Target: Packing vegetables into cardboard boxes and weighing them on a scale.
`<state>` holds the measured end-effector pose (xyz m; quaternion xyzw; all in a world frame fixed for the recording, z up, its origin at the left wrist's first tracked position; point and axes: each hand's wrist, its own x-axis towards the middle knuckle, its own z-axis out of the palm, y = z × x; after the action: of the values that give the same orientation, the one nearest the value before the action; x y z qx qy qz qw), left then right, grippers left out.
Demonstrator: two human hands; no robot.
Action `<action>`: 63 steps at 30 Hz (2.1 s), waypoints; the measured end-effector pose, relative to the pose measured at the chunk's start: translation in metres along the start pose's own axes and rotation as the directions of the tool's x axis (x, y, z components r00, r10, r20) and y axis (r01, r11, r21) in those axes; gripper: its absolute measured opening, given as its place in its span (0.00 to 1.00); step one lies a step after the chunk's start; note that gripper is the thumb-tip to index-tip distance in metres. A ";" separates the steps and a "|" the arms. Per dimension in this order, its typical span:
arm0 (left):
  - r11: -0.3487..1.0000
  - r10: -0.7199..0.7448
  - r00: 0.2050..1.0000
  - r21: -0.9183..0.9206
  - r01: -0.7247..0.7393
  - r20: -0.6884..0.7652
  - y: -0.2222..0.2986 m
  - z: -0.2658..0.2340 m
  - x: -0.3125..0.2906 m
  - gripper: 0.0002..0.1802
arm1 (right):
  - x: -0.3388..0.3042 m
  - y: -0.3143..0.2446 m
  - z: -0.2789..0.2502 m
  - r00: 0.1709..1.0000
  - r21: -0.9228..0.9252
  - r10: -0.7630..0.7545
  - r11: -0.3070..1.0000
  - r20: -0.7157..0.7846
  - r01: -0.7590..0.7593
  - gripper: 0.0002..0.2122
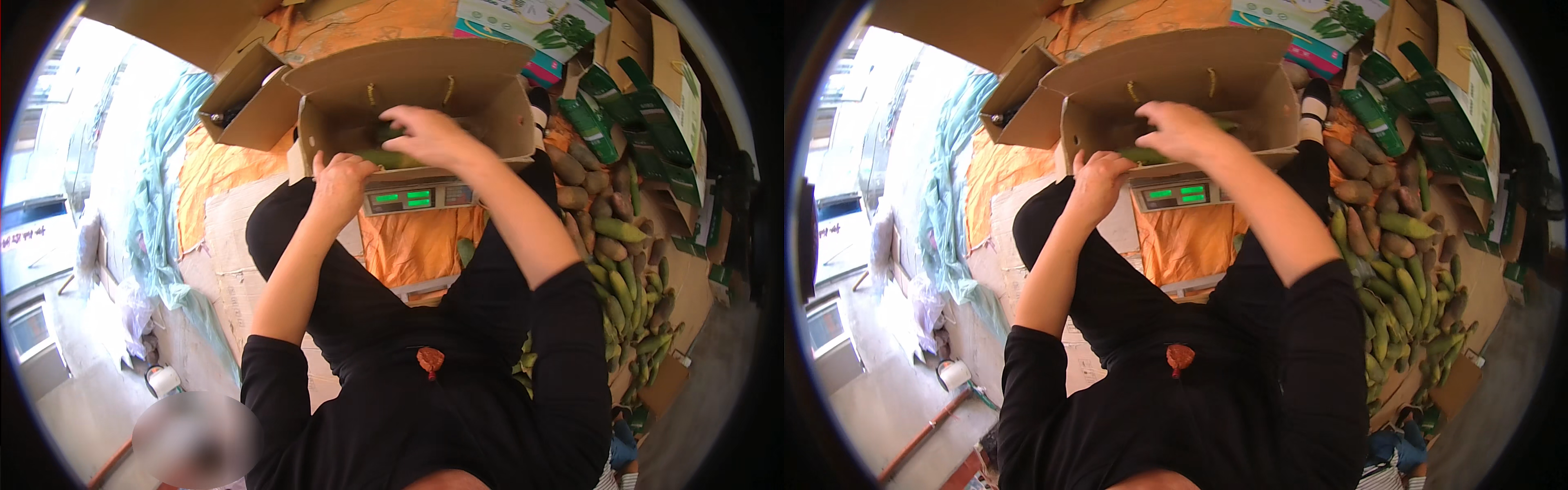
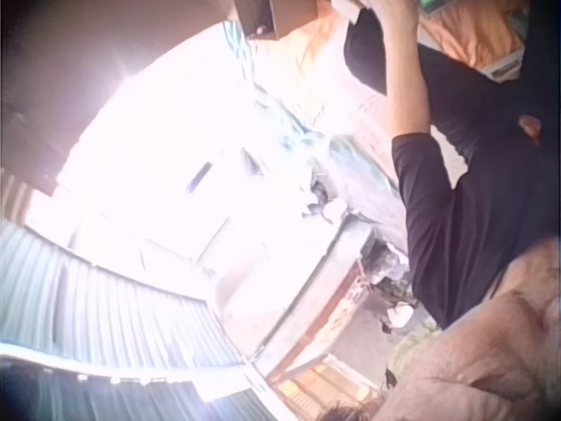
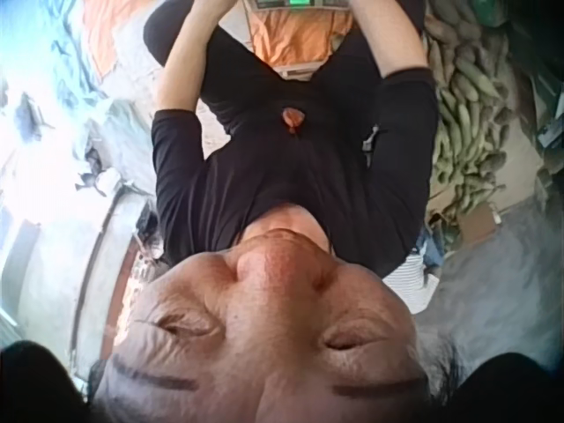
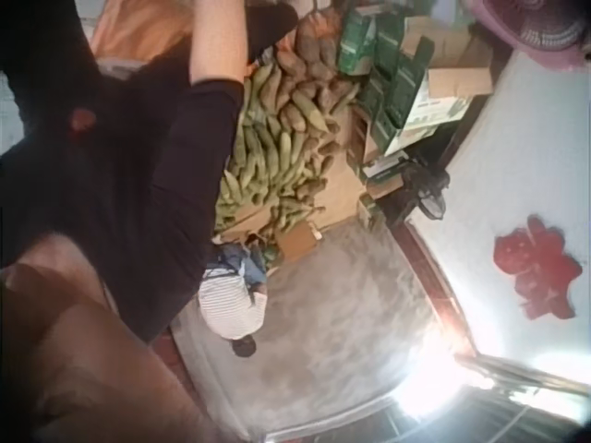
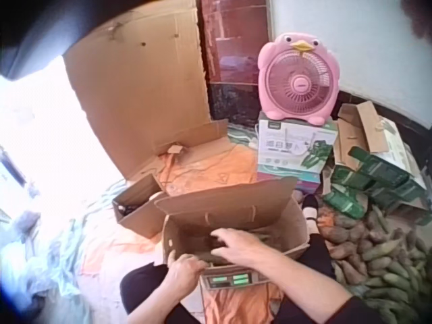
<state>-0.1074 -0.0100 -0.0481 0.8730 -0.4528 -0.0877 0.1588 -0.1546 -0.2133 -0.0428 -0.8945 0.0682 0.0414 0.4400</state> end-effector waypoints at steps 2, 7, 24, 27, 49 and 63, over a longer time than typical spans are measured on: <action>0.994 -0.082 0.995 0.072 0.078 0.053 -0.007 -0.001 -0.003 0.09 | -0.031 -0.004 -0.031 0.995 0.165 -0.035 0.985 -0.092 0.049 0.20; 0.998 -0.011 1.000 0.060 0.011 0.003 -0.006 0.002 -0.006 0.09 | -0.132 0.059 -0.087 0.859 0.503 0.195 0.860 -0.473 0.082 0.16; 0.998 0.019 0.995 0.057 -0.025 0.097 -0.001 0.003 0.009 0.12 | -0.402 0.231 0.133 0.419 -0.048 0.853 0.426 -0.313 -0.904 0.20; 0.998 -0.017 0.992 0.067 0.009 0.128 0.004 -0.002 0.009 0.11 | -0.396 0.214 0.129 0.402 -0.211 0.886 0.358 -0.230 -0.910 0.24; 0.998 -0.010 1.000 0.062 0.009 0.022 0.001 -0.002 0.000 0.10 | -0.392 0.223 0.112 0.437 -0.130 0.764 0.430 -0.474 -0.893 0.26; 1.000 -0.015 1.000 0.008 0.015 0.015 0.000 -0.001 -0.003 0.11 | -0.270 0.054 -0.104 0.429 0.221 0.224 0.974 -0.875 -0.058 0.25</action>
<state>-0.1089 -0.0075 -0.0466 0.8763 -0.4478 -0.0939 0.1512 -0.4279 -0.3058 0.0145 -0.7344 0.3676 -0.4057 0.4013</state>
